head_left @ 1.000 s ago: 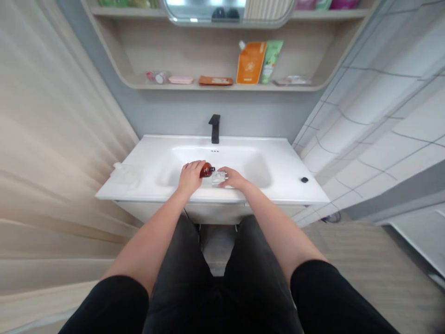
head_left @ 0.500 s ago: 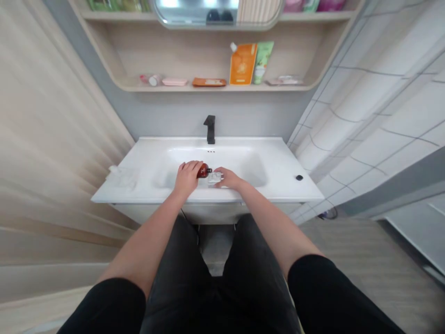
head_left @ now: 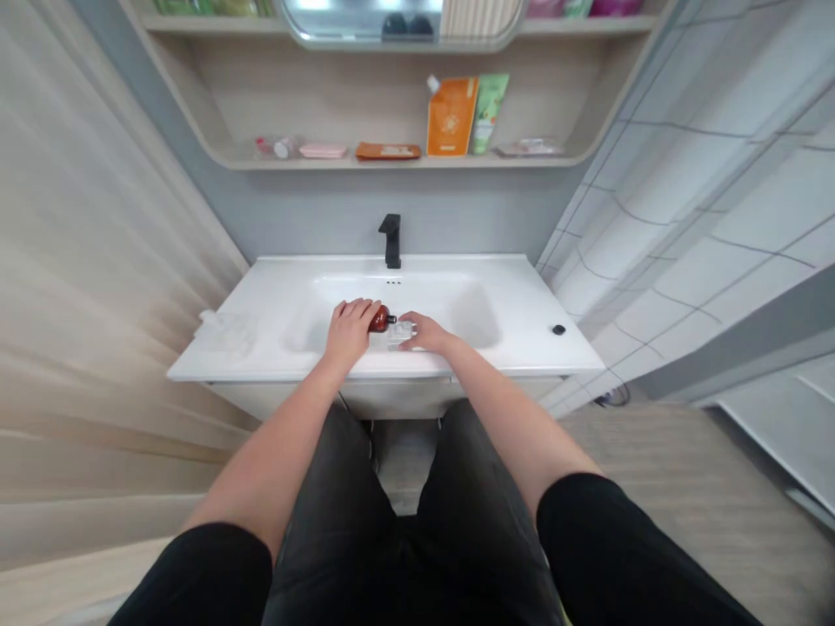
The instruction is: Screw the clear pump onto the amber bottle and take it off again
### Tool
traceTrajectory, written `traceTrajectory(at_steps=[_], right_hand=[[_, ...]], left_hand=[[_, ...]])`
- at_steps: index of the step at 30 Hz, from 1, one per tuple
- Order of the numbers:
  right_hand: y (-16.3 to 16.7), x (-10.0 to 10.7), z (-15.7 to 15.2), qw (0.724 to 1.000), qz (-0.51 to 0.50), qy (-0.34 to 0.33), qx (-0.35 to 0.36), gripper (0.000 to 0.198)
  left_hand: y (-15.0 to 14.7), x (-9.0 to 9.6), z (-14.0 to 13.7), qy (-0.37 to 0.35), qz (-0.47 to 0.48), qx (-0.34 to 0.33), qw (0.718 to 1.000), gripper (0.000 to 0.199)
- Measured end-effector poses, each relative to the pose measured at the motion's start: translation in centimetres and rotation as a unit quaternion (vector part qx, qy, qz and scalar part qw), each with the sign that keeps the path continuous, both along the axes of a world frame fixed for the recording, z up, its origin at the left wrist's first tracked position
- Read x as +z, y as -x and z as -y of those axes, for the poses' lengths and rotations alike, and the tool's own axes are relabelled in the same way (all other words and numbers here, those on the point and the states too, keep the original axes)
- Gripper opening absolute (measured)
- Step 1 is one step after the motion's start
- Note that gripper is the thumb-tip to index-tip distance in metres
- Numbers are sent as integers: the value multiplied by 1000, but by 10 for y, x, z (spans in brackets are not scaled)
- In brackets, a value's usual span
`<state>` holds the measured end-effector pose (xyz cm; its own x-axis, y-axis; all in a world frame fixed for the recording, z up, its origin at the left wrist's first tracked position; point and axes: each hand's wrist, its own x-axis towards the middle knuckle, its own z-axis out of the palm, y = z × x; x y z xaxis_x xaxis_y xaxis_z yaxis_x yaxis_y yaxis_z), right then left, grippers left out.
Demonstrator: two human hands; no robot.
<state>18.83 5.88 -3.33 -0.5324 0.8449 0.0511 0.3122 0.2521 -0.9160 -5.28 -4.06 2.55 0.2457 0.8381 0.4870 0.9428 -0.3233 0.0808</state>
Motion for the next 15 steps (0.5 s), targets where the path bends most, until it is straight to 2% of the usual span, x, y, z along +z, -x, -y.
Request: traceTrajectory(at_steps=[15], right_hand=[[0, 0, 0, 1000, 10, 9, -3, 78]], left_hand=[[0, -1, -1, -1, 4, -11, 1000, 62]])
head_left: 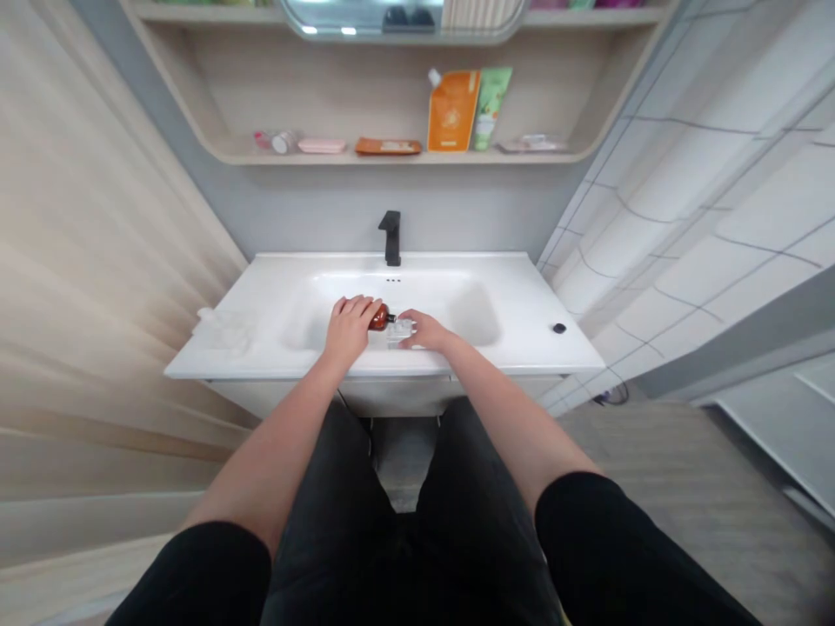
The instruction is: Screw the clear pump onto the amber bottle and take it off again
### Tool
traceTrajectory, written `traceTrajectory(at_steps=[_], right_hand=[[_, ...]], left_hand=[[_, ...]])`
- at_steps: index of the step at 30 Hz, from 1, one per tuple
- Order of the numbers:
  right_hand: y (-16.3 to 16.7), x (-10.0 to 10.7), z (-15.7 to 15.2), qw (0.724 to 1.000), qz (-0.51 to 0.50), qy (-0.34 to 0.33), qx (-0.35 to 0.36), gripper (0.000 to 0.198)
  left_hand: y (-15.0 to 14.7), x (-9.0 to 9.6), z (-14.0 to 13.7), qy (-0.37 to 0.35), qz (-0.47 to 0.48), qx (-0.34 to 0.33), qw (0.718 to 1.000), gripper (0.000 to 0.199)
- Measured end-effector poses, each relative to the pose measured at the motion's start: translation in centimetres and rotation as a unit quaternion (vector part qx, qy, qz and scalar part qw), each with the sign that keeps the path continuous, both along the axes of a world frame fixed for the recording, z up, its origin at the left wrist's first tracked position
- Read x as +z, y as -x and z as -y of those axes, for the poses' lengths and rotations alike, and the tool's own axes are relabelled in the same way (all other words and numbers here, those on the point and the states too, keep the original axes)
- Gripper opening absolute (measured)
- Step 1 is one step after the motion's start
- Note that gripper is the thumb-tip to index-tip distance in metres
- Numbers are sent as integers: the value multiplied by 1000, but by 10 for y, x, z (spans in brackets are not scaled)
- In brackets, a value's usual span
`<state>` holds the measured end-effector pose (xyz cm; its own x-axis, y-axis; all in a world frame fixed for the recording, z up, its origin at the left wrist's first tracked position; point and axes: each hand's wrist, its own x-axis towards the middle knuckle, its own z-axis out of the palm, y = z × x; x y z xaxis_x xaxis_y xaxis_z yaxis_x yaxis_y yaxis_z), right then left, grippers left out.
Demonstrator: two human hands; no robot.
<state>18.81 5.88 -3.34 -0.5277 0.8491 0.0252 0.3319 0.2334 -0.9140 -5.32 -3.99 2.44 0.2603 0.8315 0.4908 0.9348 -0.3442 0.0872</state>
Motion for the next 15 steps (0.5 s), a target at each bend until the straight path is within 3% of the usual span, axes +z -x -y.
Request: traceTrajectory(at_steps=[15], right_hand=[[1, 2, 0, 1000, -10, 13, 3, 80]], left_hand=[[1, 0, 0, -8, -8, -4, 1000, 62]])
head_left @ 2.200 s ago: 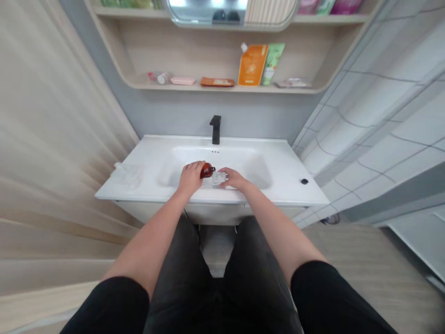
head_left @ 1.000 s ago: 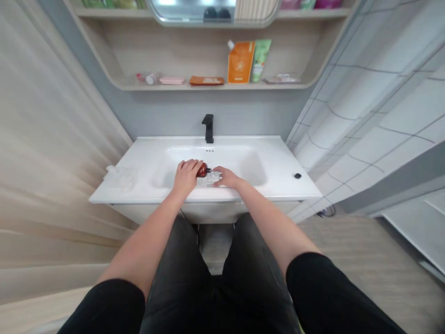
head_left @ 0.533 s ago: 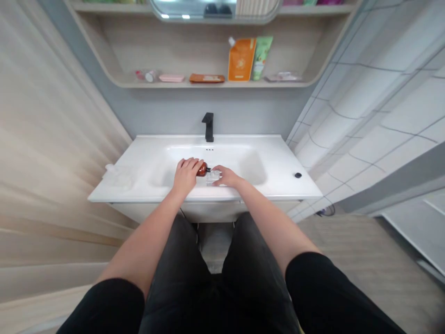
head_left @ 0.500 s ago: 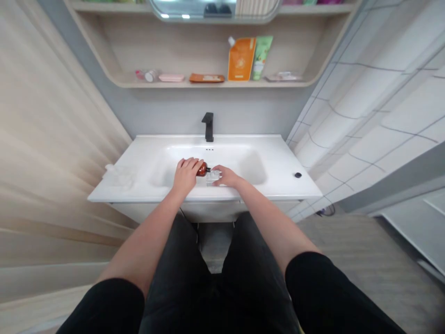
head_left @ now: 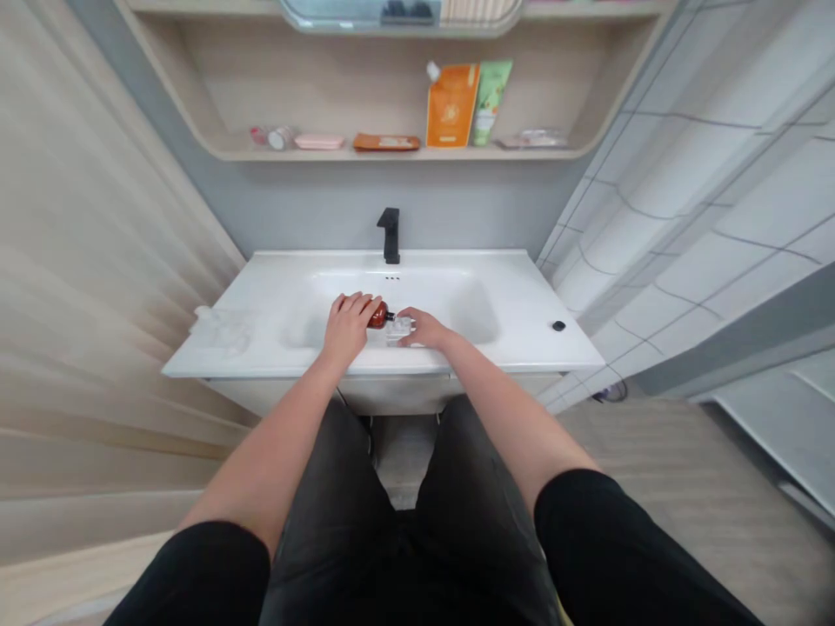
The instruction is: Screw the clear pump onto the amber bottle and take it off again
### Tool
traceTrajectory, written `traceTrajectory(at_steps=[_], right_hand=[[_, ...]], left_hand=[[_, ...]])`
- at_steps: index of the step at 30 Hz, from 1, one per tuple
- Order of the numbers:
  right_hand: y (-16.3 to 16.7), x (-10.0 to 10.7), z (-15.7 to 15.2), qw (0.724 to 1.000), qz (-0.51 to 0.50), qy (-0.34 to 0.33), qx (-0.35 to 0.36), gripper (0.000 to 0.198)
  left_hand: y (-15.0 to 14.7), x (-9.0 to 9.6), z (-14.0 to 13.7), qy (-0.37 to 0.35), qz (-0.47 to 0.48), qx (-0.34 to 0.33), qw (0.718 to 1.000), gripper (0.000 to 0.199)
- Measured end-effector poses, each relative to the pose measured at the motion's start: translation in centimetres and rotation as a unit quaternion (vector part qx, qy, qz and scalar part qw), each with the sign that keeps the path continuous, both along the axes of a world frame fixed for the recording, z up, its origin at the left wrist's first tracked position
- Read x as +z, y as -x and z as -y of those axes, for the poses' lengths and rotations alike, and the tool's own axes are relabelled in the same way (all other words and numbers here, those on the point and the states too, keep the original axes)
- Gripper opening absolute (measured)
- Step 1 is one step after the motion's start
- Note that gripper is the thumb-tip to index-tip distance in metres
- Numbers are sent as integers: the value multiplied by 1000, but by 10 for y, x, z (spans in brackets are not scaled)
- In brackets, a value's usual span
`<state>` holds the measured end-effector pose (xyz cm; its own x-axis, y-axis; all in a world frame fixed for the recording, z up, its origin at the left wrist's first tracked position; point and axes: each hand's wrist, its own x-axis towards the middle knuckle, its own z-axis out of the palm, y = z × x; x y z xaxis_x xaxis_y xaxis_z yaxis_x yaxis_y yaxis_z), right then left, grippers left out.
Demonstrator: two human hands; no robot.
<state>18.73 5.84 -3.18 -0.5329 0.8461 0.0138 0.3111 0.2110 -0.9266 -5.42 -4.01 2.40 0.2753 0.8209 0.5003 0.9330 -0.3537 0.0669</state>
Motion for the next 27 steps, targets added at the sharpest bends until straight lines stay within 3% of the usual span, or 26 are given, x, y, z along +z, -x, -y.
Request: traceTrajectory(at_steps=[27], right_hand=[[-2, -1, -2, 999, 23, -31, 1, 79]], left_hand=[[-3, 5, 2, 25, 2, 16, 1000, 66]])
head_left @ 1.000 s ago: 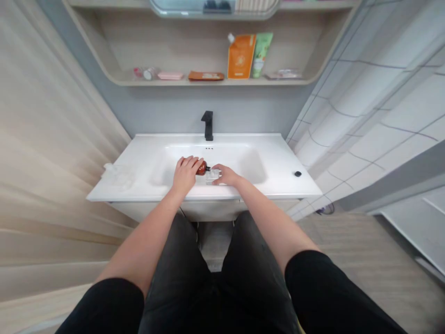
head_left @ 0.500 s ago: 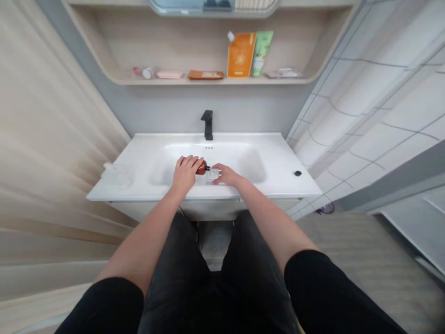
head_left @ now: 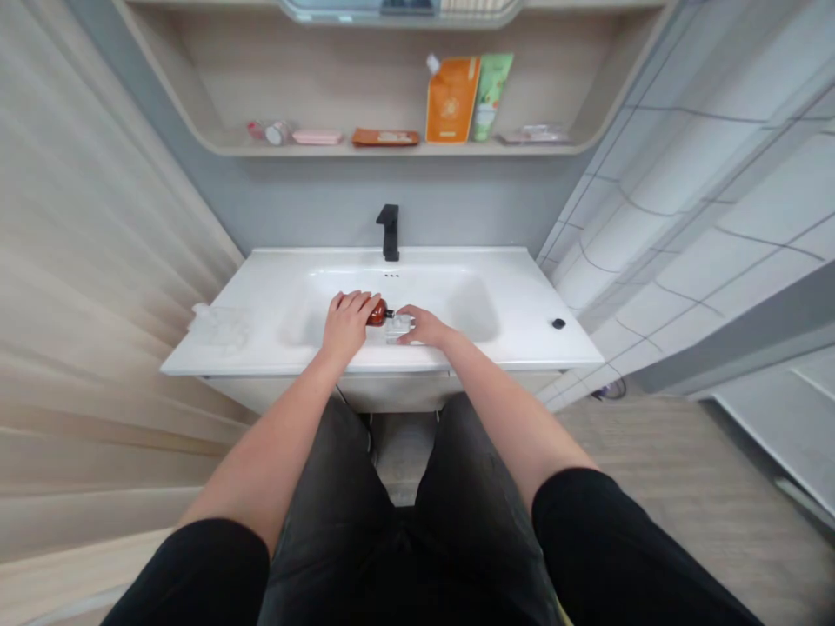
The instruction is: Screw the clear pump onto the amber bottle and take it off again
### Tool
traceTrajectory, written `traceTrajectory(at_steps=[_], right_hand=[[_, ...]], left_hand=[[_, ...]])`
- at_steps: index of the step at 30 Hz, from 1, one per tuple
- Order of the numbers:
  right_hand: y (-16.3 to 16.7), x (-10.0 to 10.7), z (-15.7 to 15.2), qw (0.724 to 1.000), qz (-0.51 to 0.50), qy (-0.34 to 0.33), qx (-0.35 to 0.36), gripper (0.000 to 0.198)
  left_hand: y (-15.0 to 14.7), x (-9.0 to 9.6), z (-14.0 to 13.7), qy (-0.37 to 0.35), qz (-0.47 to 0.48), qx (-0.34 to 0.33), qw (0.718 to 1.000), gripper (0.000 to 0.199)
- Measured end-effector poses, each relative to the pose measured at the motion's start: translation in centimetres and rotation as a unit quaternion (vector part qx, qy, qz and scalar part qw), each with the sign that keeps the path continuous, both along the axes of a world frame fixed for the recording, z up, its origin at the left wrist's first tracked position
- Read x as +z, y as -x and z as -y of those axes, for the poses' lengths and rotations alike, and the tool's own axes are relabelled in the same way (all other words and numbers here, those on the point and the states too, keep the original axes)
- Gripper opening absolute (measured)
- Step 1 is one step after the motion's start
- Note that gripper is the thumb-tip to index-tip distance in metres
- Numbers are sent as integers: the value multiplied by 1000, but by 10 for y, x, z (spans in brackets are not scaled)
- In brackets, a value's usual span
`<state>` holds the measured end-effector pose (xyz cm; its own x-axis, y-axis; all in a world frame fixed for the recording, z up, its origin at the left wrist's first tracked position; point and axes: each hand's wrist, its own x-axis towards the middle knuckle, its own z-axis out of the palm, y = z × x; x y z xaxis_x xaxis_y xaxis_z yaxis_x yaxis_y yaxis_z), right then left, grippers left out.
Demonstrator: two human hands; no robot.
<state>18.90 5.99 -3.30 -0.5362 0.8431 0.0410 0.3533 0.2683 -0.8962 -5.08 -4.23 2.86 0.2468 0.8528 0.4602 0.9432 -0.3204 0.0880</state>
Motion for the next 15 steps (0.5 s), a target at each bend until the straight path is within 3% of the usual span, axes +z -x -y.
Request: traceTrajectory(at_steps=[7, 15], right_hand=[[0, 5, 3, 999, -25, 42, 1, 77], [-3, 7, 7, 994, -82, 69, -33, 79]], left_hand=[[0, -4, -3, 10, 29, 18, 999, 66], [2, -10, -10, 37, 70, 108, 991, 75]])
